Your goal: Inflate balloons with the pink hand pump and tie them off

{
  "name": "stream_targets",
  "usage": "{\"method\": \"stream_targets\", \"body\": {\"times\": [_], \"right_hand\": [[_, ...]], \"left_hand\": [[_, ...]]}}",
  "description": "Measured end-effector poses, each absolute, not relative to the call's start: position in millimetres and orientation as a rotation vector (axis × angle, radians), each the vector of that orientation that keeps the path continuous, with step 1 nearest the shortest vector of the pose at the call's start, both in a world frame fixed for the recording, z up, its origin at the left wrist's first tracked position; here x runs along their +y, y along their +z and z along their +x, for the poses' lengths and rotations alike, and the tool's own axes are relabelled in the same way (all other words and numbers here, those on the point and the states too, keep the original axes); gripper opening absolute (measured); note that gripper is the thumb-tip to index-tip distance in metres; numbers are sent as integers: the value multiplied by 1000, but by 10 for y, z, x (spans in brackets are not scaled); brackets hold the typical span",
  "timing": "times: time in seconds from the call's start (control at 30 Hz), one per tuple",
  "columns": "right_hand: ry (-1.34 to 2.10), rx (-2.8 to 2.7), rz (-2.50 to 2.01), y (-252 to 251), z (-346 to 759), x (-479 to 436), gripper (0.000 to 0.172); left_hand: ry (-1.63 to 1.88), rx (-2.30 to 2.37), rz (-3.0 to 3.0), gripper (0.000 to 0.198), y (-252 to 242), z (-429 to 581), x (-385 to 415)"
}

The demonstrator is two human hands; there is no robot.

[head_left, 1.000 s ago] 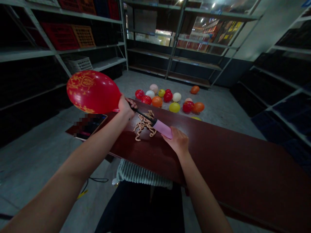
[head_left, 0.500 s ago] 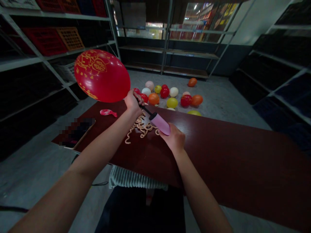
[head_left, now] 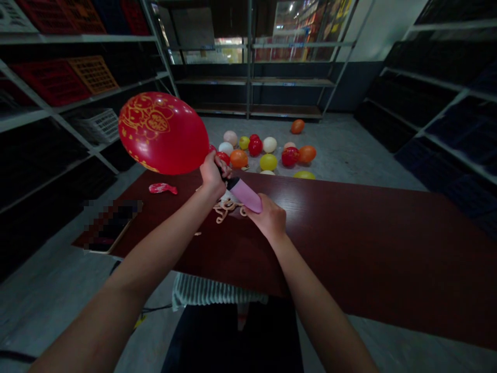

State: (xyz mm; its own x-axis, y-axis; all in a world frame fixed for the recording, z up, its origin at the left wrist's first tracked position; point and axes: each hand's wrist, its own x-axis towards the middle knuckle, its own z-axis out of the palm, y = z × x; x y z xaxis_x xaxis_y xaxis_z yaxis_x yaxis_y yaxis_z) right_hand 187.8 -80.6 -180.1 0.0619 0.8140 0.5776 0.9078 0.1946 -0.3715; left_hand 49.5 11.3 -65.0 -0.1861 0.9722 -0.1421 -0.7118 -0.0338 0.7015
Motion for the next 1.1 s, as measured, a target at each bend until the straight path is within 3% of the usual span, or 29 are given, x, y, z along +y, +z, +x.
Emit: {"method": "stream_targets", "body": {"times": [0.7,1.1], "right_hand": [[-373,-2035,-1414,-1809,1820,-891,40],[-238,-1841,-1510,-1869,1914,-817,40]], "left_hand": [[1796,819,258,44,-374,-990,-35],[1812,752,404,50,-88,-399,123]]}}
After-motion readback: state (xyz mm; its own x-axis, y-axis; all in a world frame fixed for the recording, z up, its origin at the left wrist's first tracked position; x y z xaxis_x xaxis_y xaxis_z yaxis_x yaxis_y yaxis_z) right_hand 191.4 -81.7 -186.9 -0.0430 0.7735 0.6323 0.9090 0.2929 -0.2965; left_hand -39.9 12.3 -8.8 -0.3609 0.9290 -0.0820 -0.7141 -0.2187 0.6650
